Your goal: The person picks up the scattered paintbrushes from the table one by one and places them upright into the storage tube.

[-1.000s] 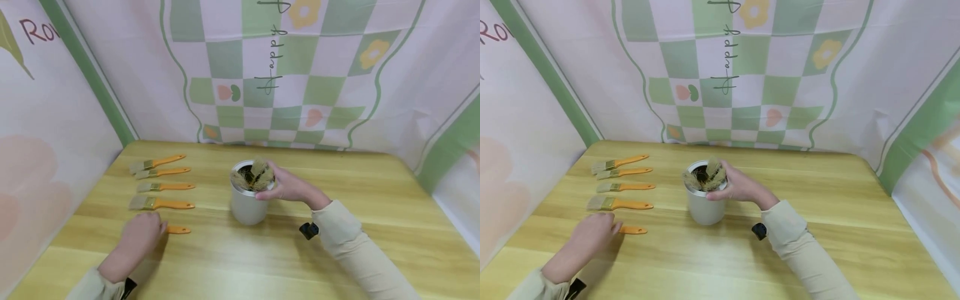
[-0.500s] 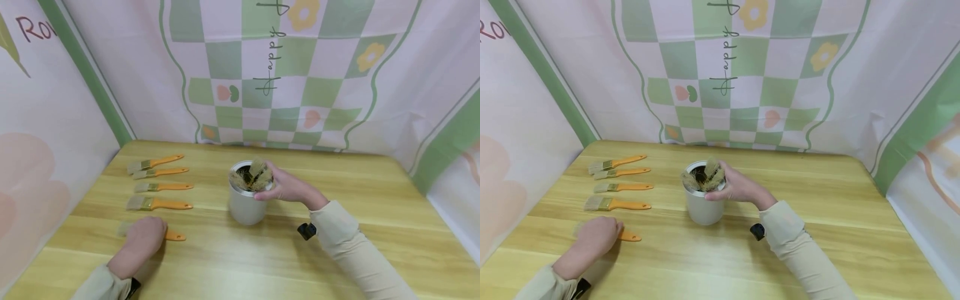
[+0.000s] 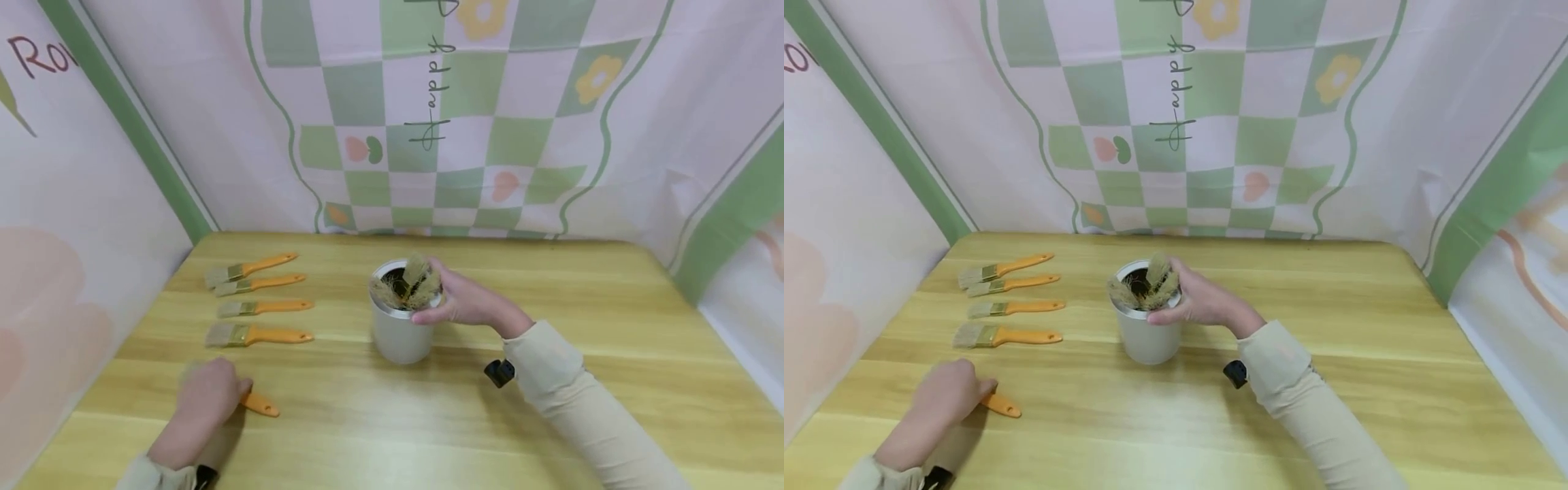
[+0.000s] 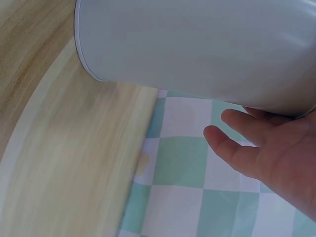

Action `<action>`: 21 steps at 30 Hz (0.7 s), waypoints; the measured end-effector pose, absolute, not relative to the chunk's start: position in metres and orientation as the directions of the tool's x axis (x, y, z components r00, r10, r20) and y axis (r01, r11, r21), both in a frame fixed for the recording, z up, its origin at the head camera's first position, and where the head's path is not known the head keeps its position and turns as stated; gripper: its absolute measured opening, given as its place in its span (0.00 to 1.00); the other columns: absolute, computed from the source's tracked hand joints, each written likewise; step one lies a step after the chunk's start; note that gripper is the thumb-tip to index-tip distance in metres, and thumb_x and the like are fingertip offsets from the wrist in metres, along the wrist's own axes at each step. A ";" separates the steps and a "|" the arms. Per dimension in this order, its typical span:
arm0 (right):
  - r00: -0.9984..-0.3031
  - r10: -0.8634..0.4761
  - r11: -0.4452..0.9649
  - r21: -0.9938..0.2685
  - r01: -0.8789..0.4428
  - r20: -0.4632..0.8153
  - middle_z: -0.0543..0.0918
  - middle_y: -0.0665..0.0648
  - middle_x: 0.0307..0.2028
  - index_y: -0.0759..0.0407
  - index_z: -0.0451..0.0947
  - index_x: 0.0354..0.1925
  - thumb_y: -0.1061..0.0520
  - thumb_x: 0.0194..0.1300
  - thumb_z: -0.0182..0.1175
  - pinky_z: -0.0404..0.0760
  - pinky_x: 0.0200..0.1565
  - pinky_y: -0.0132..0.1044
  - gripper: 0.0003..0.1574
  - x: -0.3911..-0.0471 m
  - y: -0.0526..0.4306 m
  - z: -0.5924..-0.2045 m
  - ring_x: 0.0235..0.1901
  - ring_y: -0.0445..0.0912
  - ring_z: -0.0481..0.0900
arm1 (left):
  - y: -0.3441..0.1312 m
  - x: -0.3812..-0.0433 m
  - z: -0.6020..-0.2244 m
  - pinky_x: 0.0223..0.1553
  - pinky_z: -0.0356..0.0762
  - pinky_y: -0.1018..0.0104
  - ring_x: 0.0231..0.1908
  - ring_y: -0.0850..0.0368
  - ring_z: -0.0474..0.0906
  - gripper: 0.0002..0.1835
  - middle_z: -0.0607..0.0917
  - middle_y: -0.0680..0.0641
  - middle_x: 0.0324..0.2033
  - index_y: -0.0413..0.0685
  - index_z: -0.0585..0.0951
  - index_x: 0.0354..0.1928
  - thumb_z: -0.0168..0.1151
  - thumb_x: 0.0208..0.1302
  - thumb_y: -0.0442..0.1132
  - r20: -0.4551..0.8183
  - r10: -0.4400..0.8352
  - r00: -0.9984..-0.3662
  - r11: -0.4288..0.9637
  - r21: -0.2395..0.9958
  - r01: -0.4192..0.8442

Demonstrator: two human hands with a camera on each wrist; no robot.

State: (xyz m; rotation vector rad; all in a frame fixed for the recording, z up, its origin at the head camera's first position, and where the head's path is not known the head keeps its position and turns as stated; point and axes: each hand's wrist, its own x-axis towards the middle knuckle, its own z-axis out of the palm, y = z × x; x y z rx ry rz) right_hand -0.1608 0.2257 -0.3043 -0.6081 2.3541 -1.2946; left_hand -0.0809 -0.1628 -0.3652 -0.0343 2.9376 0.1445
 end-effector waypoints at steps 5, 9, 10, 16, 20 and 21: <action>-0.824 -0.555 0.461 -0.868 -0.187 -0.118 0.65 0.68 0.67 0.59 0.36 0.75 0.47 0.50 0.74 0.56 0.69 0.61 0.72 -0.161 0.226 -0.304 0.68 0.63 0.62 | -0.168 -0.079 -0.360 0.18 0.73 0.61 0.22 0.51 0.75 0.28 0.80 0.40 0.22 0.40 0.78 0.20 0.54 0.64 0.58 -0.356 -0.110 -0.928 0.986 0.079 -0.148; -0.811 -0.576 0.444 -0.872 -0.207 -0.100 0.66 0.68 0.67 0.60 0.38 0.75 0.45 0.50 0.74 0.58 0.69 0.61 0.71 -0.163 0.224 -0.304 0.67 0.63 0.63 | -0.174 -0.078 -0.362 0.17 0.70 0.65 0.12 0.55 0.75 0.27 0.79 0.46 0.11 0.42 0.77 0.20 0.53 0.65 0.58 -0.421 -0.117 -0.900 0.970 0.146 -0.194; -0.810 -0.578 0.444 -0.871 -0.211 -0.099 0.66 0.68 0.67 0.60 0.38 0.75 0.44 0.49 0.74 0.58 0.69 0.61 0.71 -0.163 0.223 -0.304 0.67 0.63 0.64 | -0.175 -0.078 -0.363 0.17 0.70 0.65 0.10 0.56 0.74 0.27 0.78 0.47 0.08 0.42 0.77 0.19 0.54 0.65 0.58 -0.423 -0.104 -0.900 0.968 0.167 -0.190; -0.822 -0.557 0.484 -0.851 -0.204 -0.119 0.65 0.68 0.67 0.59 0.38 0.75 0.45 0.50 0.74 0.58 0.68 0.62 0.70 -0.164 0.224 -0.305 0.67 0.64 0.63 | -0.180 -0.085 -0.365 0.17 0.68 0.65 0.07 0.60 0.69 0.24 0.71 0.53 0.03 0.45 0.73 0.14 0.59 0.63 0.51 -0.369 0.000 -0.929 0.959 0.265 -0.105; -0.828 -0.546 0.489 -0.851 -0.190 -0.128 0.65 0.70 0.67 0.58 0.39 0.75 0.45 0.51 0.73 0.59 0.68 0.62 0.69 -0.163 0.225 -0.306 0.67 0.65 0.63 | -0.177 -0.090 -0.364 0.14 0.61 0.70 0.08 0.62 0.63 0.18 0.68 0.54 0.04 0.45 0.72 0.16 0.61 0.60 0.44 -0.368 0.030 -0.929 0.939 0.329 -0.099; -0.828 -0.546 0.489 -0.851 -0.190 -0.129 0.64 0.70 0.67 0.58 0.39 0.75 0.45 0.51 0.73 0.59 0.68 0.62 0.69 -0.163 0.225 -0.306 0.67 0.65 0.63 | -0.177 -0.090 -0.364 0.14 0.60 0.71 0.08 0.63 0.62 0.17 0.67 0.55 0.04 0.45 0.72 0.17 0.61 0.59 0.43 -0.376 0.025 -0.926 0.936 0.335 -0.110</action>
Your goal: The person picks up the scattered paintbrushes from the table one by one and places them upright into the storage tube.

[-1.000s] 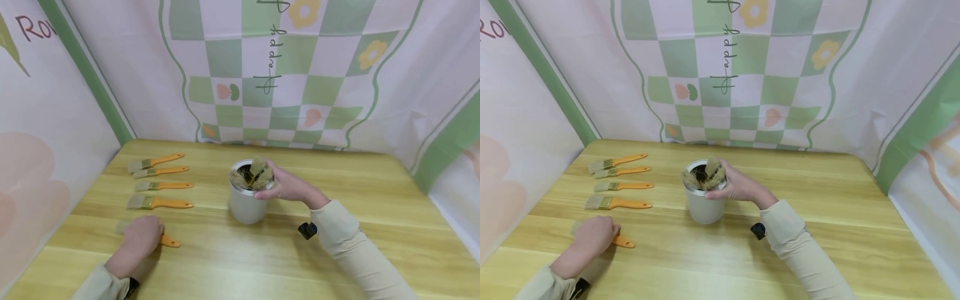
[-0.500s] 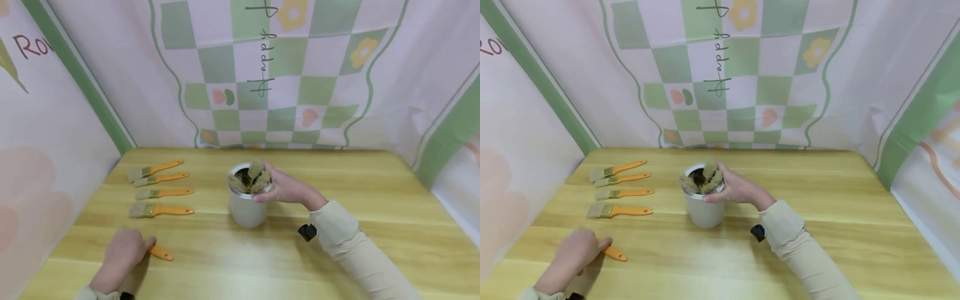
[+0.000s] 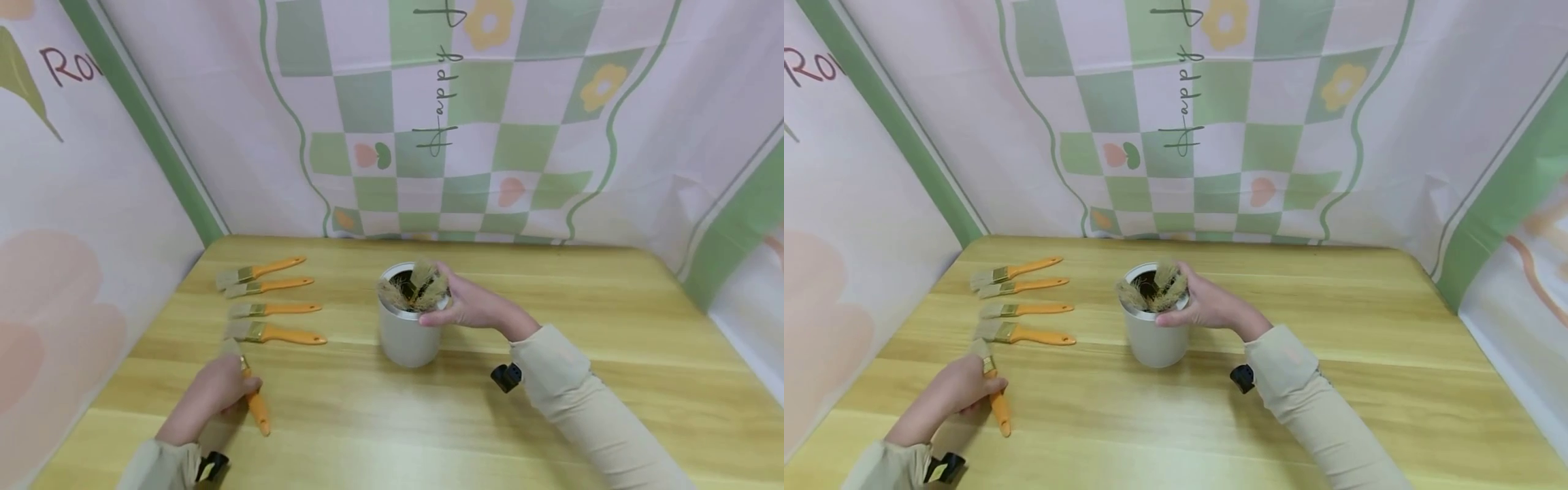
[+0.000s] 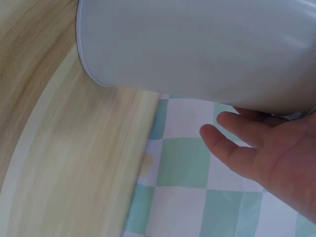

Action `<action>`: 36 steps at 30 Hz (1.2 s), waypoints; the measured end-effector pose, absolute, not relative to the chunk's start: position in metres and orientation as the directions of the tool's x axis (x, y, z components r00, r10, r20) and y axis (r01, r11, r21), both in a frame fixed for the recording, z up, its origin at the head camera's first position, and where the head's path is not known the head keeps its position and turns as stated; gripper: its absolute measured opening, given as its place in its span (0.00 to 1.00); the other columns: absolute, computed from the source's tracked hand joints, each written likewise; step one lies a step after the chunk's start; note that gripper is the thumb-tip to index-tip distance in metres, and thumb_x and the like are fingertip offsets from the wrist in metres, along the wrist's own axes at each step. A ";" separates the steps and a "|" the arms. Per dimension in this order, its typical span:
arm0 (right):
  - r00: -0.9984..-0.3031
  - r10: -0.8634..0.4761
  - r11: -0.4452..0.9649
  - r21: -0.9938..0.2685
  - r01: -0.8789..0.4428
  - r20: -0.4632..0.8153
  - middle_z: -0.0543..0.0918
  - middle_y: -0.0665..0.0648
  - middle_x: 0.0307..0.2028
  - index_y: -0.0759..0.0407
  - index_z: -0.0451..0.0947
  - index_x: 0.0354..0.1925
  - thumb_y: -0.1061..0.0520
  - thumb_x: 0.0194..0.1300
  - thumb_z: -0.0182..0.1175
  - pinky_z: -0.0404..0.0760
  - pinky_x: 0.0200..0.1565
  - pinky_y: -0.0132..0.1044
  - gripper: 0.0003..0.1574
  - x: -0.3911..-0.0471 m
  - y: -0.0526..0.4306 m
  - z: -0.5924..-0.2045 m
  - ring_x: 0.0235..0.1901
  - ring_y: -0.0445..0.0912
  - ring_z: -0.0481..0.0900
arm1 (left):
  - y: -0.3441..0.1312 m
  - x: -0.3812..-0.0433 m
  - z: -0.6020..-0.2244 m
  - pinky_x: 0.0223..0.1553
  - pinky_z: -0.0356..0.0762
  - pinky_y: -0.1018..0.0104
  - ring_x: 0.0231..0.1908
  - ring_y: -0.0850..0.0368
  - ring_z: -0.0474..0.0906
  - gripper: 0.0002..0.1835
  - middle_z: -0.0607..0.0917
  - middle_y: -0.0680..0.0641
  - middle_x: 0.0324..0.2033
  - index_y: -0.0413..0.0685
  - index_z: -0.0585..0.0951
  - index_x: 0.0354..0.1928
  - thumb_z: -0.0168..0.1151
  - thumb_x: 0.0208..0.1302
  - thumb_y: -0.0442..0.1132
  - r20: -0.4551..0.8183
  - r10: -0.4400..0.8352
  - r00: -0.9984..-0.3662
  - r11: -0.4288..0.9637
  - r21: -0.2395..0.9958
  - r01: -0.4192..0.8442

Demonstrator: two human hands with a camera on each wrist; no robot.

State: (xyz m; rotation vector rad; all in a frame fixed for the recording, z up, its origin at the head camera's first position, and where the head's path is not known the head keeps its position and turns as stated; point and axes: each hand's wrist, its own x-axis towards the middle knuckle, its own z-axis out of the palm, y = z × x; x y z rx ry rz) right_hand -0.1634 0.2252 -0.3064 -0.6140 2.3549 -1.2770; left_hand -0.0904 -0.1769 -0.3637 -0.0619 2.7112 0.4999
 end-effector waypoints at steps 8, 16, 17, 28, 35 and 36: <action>-0.827 -0.542 0.494 -0.853 -0.171 -0.148 0.65 0.68 0.67 0.57 0.38 0.75 0.44 0.50 0.74 0.58 0.69 0.60 0.71 -0.163 0.227 -0.307 0.68 0.64 0.63 | -0.172 -0.088 -0.364 0.13 0.57 0.74 0.07 0.64 0.60 0.17 0.67 0.56 0.03 0.47 0.73 0.08 0.57 0.53 0.39 -0.403 -0.008 -0.915 0.920 0.355 -0.164; -0.813 -0.569 0.459 -0.869 -0.184 -0.128 0.65 0.70 0.67 0.59 0.37 0.75 0.45 0.51 0.73 0.59 0.68 0.61 0.70 -0.162 0.225 -0.306 0.67 0.65 0.64 | -0.185 -0.085 -0.368 0.12 0.65 0.71 0.06 0.64 0.65 0.16 0.71 0.54 0.03 0.45 0.74 0.10 0.56 0.52 0.41 -0.385 -0.038 -0.922 0.914 0.359 -0.187; -0.815 -0.565 0.460 -0.869 -0.181 -0.130 0.65 0.70 0.67 0.58 0.37 0.75 0.45 0.51 0.73 0.59 0.68 0.61 0.70 -0.162 0.225 -0.306 0.67 0.65 0.64 | -0.185 -0.087 -0.368 0.12 0.65 0.71 0.06 0.64 0.65 0.16 0.71 0.54 0.03 0.45 0.74 0.10 0.56 0.52 0.40 -0.383 -0.035 -0.923 0.913 0.363 -0.185; -0.835 -0.528 0.487 -0.861 -0.148 -0.155 0.63 0.69 0.67 0.56 0.37 0.75 0.44 0.50 0.73 0.59 0.68 0.62 0.71 -0.158 0.225 -0.312 0.67 0.65 0.62 | -0.186 -0.088 -0.371 0.13 0.69 0.68 0.06 0.62 0.68 0.14 0.71 0.53 0.03 0.44 0.73 0.10 0.56 0.51 0.38 -0.337 -0.015 -0.941 0.904 0.397 -0.157; -0.823 -0.552 0.447 -0.880 -0.160 -0.131 0.64 0.71 0.66 0.58 0.37 0.75 0.45 0.52 0.72 0.61 0.67 0.61 0.69 -0.159 0.227 -0.309 0.66 0.65 0.63 | -0.190 -0.089 -0.367 0.15 0.68 0.67 0.08 0.60 0.69 0.14 0.73 0.51 0.06 0.46 0.72 0.12 0.55 0.53 0.39 -0.251 -0.028 -0.968 0.912 0.389 -0.127; -0.826 -0.548 0.450 -0.879 -0.158 -0.132 0.64 0.71 0.66 0.58 0.37 0.75 0.45 0.52 0.72 0.61 0.67 0.61 0.69 -0.159 0.227 -0.309 0.66 0.65 0.63 | -0.188 -0.090 -0.364 0.15 0.68 0.67 0.09 0.59 0.69 0.15 0.73 0.51 0.07 0.46 0.71 0.12 0.55 0.54 0.39 -0.235 -0.028 -0.972 0.916 0.382 -0.119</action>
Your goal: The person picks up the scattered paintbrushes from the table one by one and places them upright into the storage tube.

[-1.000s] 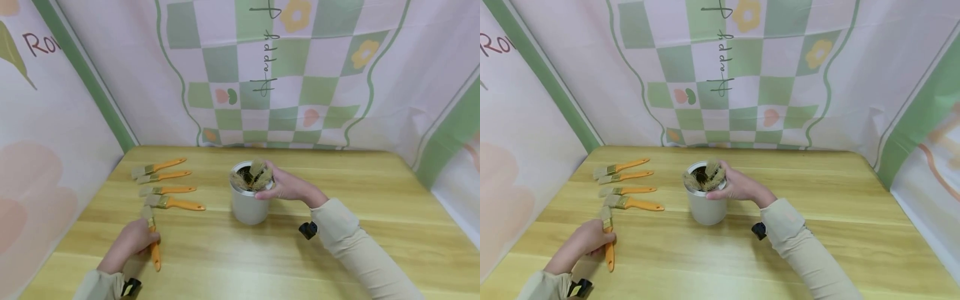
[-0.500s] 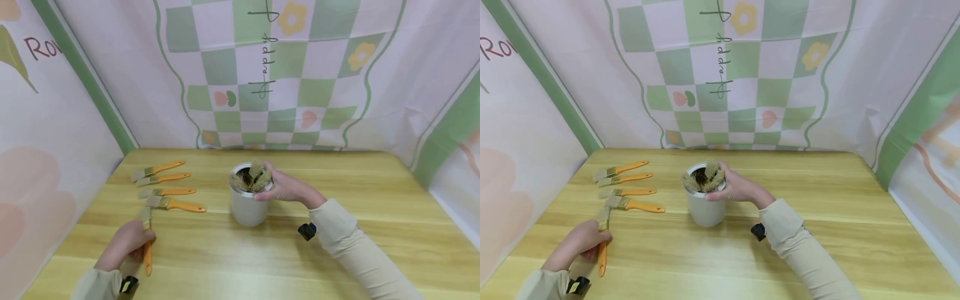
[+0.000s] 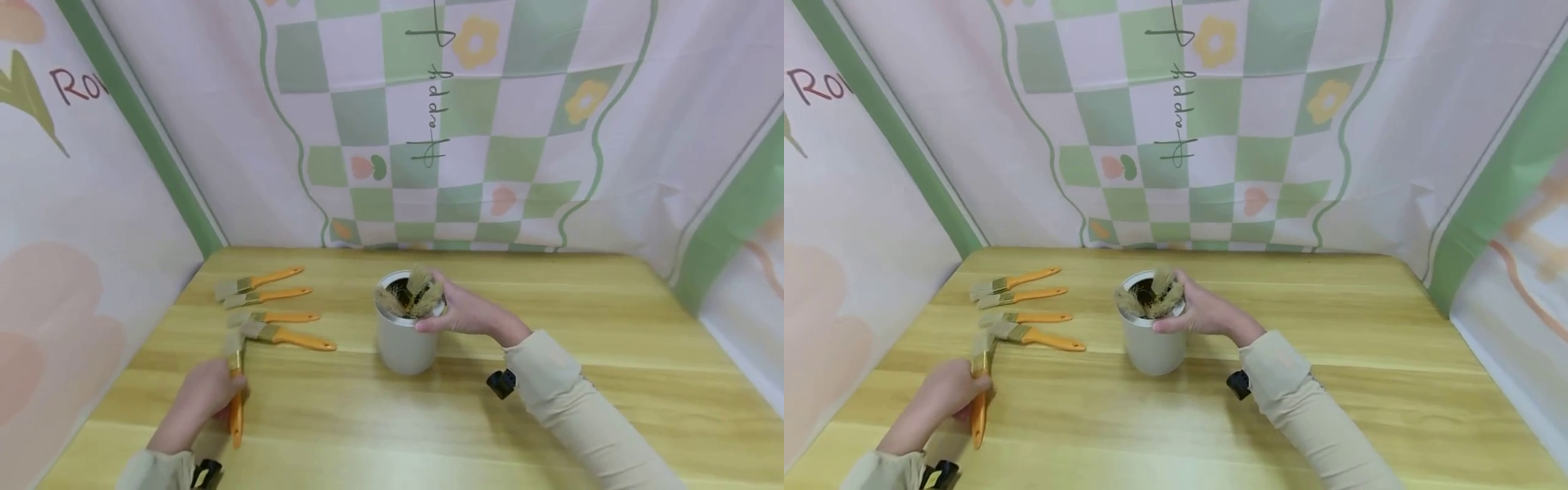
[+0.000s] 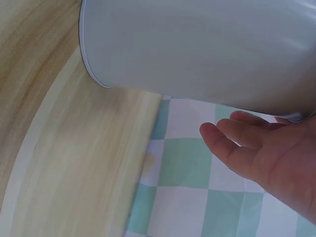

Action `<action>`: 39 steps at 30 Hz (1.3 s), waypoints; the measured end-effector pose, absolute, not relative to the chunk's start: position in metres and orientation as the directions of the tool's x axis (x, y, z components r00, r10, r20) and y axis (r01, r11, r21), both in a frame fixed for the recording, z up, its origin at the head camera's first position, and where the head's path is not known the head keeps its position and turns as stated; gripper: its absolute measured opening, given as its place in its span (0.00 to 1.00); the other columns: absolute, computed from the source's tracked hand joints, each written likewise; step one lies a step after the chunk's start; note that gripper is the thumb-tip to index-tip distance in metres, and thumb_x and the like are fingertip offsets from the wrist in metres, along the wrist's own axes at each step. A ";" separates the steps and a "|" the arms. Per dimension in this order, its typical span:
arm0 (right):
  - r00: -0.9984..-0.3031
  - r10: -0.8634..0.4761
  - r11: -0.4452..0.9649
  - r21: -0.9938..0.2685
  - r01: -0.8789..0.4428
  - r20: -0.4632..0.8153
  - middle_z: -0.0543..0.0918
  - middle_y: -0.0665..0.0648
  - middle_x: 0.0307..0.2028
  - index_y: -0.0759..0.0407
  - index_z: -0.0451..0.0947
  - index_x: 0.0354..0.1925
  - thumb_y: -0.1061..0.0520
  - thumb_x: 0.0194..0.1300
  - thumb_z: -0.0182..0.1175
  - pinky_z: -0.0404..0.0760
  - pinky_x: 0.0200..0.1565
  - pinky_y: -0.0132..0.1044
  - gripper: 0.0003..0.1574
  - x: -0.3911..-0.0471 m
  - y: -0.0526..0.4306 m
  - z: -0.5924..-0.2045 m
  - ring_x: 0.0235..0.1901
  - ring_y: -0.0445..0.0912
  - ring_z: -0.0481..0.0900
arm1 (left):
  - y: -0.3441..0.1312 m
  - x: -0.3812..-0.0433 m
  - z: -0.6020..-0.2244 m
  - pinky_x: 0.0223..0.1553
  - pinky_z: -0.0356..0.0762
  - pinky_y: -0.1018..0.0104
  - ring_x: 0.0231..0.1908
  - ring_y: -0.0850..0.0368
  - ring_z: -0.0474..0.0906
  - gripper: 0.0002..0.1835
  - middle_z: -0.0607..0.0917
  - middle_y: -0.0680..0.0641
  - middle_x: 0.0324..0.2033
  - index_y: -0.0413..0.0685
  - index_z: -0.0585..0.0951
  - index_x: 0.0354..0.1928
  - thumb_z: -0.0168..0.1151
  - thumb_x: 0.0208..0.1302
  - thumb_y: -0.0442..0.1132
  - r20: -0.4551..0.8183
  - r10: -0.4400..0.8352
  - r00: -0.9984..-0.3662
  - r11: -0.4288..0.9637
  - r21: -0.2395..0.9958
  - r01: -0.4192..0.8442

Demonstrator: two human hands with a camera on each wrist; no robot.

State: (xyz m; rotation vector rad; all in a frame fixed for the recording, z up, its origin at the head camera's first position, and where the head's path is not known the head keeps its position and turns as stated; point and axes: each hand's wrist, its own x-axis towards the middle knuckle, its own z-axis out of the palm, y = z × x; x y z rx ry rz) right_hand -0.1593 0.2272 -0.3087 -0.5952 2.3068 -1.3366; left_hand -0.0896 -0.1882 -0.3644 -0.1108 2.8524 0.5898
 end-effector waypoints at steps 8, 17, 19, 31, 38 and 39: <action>-0.823 -0.551 0.426 -0.894 -0.139 -0.135 0.64 0.71 0.66 0.59 0.37 0.74 0.45 0.52 0.73 0.60 0.68 0.61 0.69 -0.159 0.227 -0.309 0.67 0.65 0.63 | -0.168 -0.094 -0.341 0.17 0.64 0.66 0.10 0.58 0.68 0.25 0.72 0.51 0.06 0.48 0.67 0.09 0.52 0.65 0.44 -0.128 -0.018 -0.992 0.923 0.379 -0.065; -0.838 -0.531 0.450 -0.879 -0.158 -0.121 0.65 0.71 0.66 0.58 0.37 0.75 0.46 0.52 0.72 0.62 0.67 0.60 0.68 -0.158 0.228 -0.307 0.66 0.65 0.65 | -0.144 -0.105 -0.325 0.14 0.58 0.68 0.12 0.58 0.62 0.19 0.67 0.50 0.10 0.45 0.68 0.17 0.55 0.66 0.41 0.229 0.014 -0.973 0.941 0.327 0.090; -0.841 -0.525 0.454 -0.878 -0.149 -0.128 0.65 0.70 0.66 0.57 0.37 0.75 0.47 0.51 0.73 0.62 0.67 0.60 0.69 -0.158 0.227 -0.307 0.66 0.65 0.65 | -0.139 -0.106 -0.325 0.13 0.58 0.68 0.12 0.58 0.62 0.17 0.68 0.49 0.10 0.43 0.69 0.18 0.56 0.64 0.39 0.341 0.026 -0.940 0.933 0.329 0.145; -0.851 -0.509 0.457 -0.879 -0.137 -0.132 0.64 0.71 0.67 0.57 0.36 0.75 0.46 0.50 0.74 0.61 0.67 0.62 0.71 -0.156 0.230 -0.311 0.66 0.65 0.64 | -0.090 -0.131 -0.305 0.13 0.60 0.74 0.12 0.63 0.63 0.10 0.76 0.47 0.13 0.39 0.75 0.21 0.60 0.59 0.33 0.634 0.148 -0.759 0.841 0.324 0.434; -0.835 -0.537 0.431 -0.890 -0.148 -0.121 0.64 0.70 0.66 0.59 0.36 0.75 0.47 0.49 0.74 0.60 0.68 0.61 0.72 -0.158 0.227 -0.312 0.66 0.64 0.64 | -0.065 -0.142 -0.298 0.13 0.57 0.75 0.11 0.65 0.60 0.09 0.75 0.48 0.12 0.39 0.75 0.22 0.61 0.57 0.33 0.708 0.174 -0.684 0.800 0.304 0.517; -0.834 -0.539 0.431 -0.890 -0.150 -0.120 0.64 0.70 0.66 0.59 0.36 0.75 0.46 0.49 0.74 0.60 0.68 0.61 0.72 -0.157 0.227 -0.312 0.66 0.64 0.63 | -0.061 -0.144 -0.298 0.13 0.59 0.75 0.11 0.64 0.62 0.08 0.76 0.48 0.12 0.39 0.75 0.22 0.61 0.56 0.32 0.731 0.183 -0.658 0.793 0.286 0.539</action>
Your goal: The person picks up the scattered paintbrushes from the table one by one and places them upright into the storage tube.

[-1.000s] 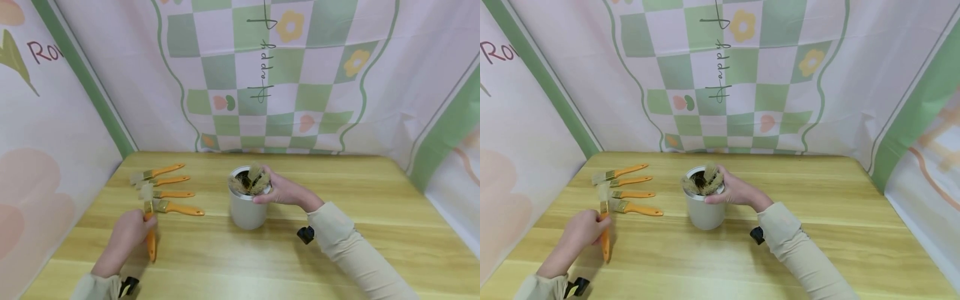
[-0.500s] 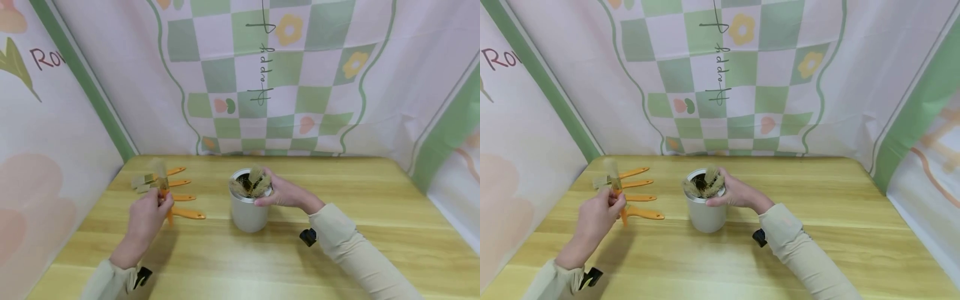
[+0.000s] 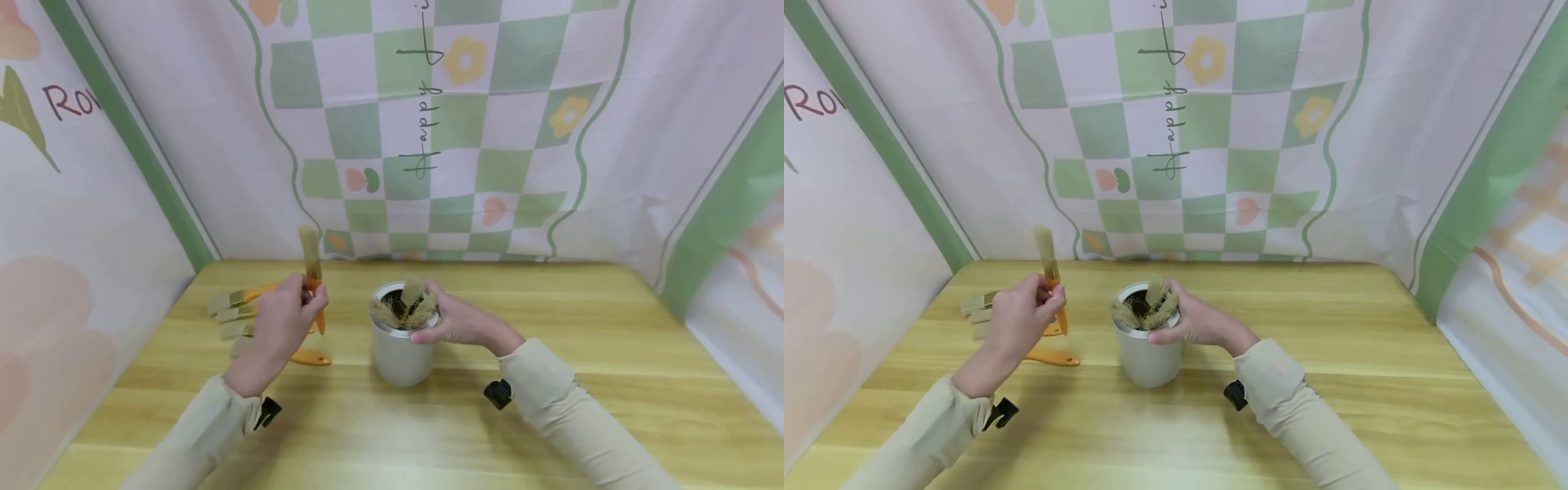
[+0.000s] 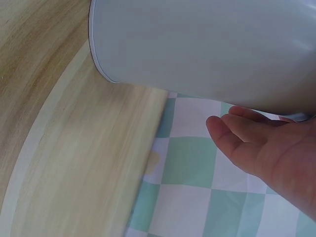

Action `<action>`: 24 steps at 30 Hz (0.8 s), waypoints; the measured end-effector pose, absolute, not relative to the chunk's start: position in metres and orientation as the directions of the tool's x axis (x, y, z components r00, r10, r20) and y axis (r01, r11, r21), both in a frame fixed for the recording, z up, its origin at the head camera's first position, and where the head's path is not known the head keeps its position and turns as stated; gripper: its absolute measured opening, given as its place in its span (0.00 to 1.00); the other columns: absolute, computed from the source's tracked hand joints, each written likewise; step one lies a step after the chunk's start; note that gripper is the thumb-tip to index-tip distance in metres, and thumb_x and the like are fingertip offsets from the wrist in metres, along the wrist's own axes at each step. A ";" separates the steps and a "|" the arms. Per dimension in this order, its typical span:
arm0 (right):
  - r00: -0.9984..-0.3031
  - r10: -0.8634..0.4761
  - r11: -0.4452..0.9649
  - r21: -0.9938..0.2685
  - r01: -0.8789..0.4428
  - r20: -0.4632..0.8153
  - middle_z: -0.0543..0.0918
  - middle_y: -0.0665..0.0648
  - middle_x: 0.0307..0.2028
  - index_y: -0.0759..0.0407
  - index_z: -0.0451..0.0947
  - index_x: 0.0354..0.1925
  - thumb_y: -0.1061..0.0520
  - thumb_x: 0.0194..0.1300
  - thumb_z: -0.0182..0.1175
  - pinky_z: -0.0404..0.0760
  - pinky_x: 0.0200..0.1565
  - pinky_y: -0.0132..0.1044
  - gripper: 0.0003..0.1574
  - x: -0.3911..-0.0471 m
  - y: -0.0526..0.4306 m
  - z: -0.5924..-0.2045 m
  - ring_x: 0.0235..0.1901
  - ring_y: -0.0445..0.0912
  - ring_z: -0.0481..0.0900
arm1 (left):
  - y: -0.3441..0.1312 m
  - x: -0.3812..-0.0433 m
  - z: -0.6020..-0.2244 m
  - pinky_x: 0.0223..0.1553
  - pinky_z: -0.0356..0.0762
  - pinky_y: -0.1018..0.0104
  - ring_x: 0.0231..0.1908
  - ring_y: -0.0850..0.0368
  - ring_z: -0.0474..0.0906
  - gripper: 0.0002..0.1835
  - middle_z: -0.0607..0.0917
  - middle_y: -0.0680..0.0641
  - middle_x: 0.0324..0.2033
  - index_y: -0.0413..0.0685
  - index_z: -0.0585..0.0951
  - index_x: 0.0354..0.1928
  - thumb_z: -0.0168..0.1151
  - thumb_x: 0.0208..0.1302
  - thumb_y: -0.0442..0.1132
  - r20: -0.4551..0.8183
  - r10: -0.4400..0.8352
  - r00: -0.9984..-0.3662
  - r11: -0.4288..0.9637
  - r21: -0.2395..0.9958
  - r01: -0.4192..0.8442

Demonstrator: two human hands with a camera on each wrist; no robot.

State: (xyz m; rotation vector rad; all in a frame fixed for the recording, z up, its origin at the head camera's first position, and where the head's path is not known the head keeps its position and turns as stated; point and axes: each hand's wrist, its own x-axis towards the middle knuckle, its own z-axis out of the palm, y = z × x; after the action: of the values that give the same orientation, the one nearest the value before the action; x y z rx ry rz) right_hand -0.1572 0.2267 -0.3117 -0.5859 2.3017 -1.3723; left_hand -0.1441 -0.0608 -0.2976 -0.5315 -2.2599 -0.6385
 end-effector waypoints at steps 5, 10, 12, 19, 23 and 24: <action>-0.833 -0.538 0.443 -0.884 -0.151 -0.127 0.63 0.70 0.67 0.58 0.37 0.75 0.45 0.48 0.75 0.61 0.67 0.61 0.73 -0.155 0.225 -0.310 0.67 0.64 0.63 | -0.044 -0.150 -0.297 0.14 0.68 0.73 0.13 0.62 0.72 0.06 0.80 0.46 0.15 0.39 0.75 0.24 0.63 0.54 0.32 0.801 0.233 -0.551 0.730 0.230 0.643; -0.837 -0.529 0.448 -0.884 -0.132 -0.143 0.61 0.69 0.68 0.56 0.36 0.75 0.44 0.47 0.75 0.61 0.67 0.61 0.75 -0.154 0.222 -0.310 0.67 0.64 0.63 | -0.033 -0.155 -0.291 0.14 0.69 0.74 0.14 0.61 0.74 0.06 0.80 0.46 0.16 0.40 0.74 0.25 0.61 0.56 0.31 0.811 0.236 -0.536 0.683 0.254 0.685; -0.840 -0.523 0.450 -0.884 -0.130 -0.143 0.62 0.69 0.68 0.57 0.36 0.75 0.43 0.46 0.75 0.61 0.67 0.61 0.75 -0.153 0.222 -0.311 0.67 0.64 0.63 | -0.029 -0.157 -0.288 0.15 0.70 0.74 0.15 0.60 0.75 0.06 0.81 0.46 0.17 0.39 0.75 0.26 0.61 0.57 0.31 0.808 0.244 -0.536 0.669 0.259 0.697; -0.841 -0.528 0.454 -0.876 -0.165 -0.116 0.63 0.70 0.67 0.59 0.37 0.75 0.40 0.48 0.74 0.60 0.68 0.61 0.73 -0.153 0.225 -0.311 0.67 0.64 0.63 | -0.018 -0.164 -0.280 0.16 0.72 0.72 0.15 0.58 0.76 0.06 0.82 0.44 0.18 0.38 0.76 0.25 0.61 0.57 0.31 0.821 0.249 -0.513 0.647 0.253 0.719; -0.839 -0.534 0.449 -0.875 -0.180 -0.102 0.64 0.70 0.66 0.59 0.38 0.74 0.40 0.50 0.73 0.61 0.67 0.61 0.71 -0.153 0.226 -0.312 0.67 0.64 0.64 | -0.011 -0.168 -0.273 0.16 0.74 0.70 0.15 0.58 0.77 0.06 0.83 0.44 0.18 0.37 0.76 0.26 0.61 0.56 0.32 0.834 0.231 -0.501 0.638 0.259 0.726; -0.840 -0.534 0.447 -0.876 -0.182 -0.098 0.65 0.69 0.66 0.59 0.38 0.74 0.40 0.50 0.73 0.61 0.67 0.61 0.71 -0.153 0.226 -0.312 0.67 0.64 0.64 | -0.009 -0.169 -0.270 0.17 0.75 0.69 0.16 0.57 0.78 0.05 0.83 0.43 0.18 0.37 0.76 0.26 0.61 0.56 0.32 0.834 0.230 -0.501 0.625 0.268 0.733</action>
State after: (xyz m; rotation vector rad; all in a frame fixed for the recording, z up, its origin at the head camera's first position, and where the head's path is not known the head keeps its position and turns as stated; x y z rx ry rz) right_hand -0.1535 0.2262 -0.3118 -0.6077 2.3420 -1.3527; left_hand -0.1685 -0.0086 -0.2702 -0.7535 -2.0424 -0.7938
